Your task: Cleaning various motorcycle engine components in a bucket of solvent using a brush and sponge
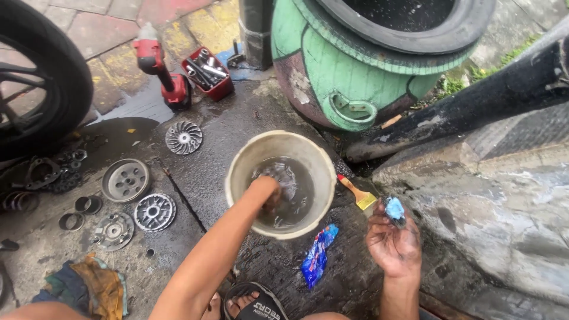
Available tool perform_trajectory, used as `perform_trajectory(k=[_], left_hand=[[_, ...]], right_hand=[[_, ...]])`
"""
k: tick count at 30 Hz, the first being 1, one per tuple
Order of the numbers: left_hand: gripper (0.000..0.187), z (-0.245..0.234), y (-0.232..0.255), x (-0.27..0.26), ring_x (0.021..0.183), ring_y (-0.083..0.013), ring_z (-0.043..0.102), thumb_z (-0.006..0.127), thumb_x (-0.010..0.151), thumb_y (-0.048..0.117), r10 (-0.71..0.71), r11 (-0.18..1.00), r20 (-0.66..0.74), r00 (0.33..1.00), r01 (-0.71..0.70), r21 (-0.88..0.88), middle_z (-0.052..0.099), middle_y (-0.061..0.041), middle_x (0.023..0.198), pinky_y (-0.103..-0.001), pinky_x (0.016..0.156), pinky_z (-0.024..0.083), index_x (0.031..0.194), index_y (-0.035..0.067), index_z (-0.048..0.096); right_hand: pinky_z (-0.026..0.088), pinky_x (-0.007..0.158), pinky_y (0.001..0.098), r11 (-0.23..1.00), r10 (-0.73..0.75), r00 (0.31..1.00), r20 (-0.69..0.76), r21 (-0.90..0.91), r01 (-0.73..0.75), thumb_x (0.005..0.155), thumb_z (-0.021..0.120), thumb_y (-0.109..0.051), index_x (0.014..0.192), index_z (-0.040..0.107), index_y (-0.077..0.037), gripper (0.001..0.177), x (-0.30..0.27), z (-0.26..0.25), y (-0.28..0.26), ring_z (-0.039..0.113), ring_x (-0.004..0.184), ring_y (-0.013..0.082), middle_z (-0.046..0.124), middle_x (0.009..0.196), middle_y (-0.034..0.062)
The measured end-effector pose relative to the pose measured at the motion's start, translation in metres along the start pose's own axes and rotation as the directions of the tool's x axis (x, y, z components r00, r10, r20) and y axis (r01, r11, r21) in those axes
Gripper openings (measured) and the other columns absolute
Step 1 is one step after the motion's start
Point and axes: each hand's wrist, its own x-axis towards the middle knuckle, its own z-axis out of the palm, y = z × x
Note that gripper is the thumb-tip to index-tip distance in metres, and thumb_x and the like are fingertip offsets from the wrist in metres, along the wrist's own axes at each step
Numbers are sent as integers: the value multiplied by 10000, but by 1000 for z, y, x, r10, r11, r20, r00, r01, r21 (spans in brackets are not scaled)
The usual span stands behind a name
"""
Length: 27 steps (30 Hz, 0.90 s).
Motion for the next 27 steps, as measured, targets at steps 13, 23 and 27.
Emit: perform_trajectory(k=[13, 23, 27], left_hand=[[628, 60, -12, -148, 897, -418, 687, 673, 944, 375, 46, -53, -803, 594, -801, -596, 668, -333, 1153, -447, 708, 571, 1414, 46, 419], [512, 68, -28, -118, 642, -117, 524, 488, 1031, 473, -132, -891, -749, 649, -408, -197, 419, 9, 779, -212, 540, 501, 1306, 49, 569], [469, 67, -30, -119, 753, -183, 642, 588, 1000, 373, -183, -885, -709, 681, -428, -182, 566, -111, 907, -256, 610, 629, 1306, 19, 609]], right_hand=[[624, 554, 184, 925, -60, 973, 223, -353, 138, 993, 633, -249, 1080, 694, -11, 260, 29, 55, 73, 735, 682, 192, 768, 898, 179], [632, 738, 321, 826, -110, 971, 211, -524, 207, 959, 658, -175, 980, 741, -31, 167, 9, 81, 141, 774, 806, 254, 788, 950, 174], [578, 952, 427, 766, -186, 865, 467, -483, 425, 817, 821, -175, 942, 774, -83, 162, 14, 76, 163, 754, 987, 312, 774, 1051, 199]])
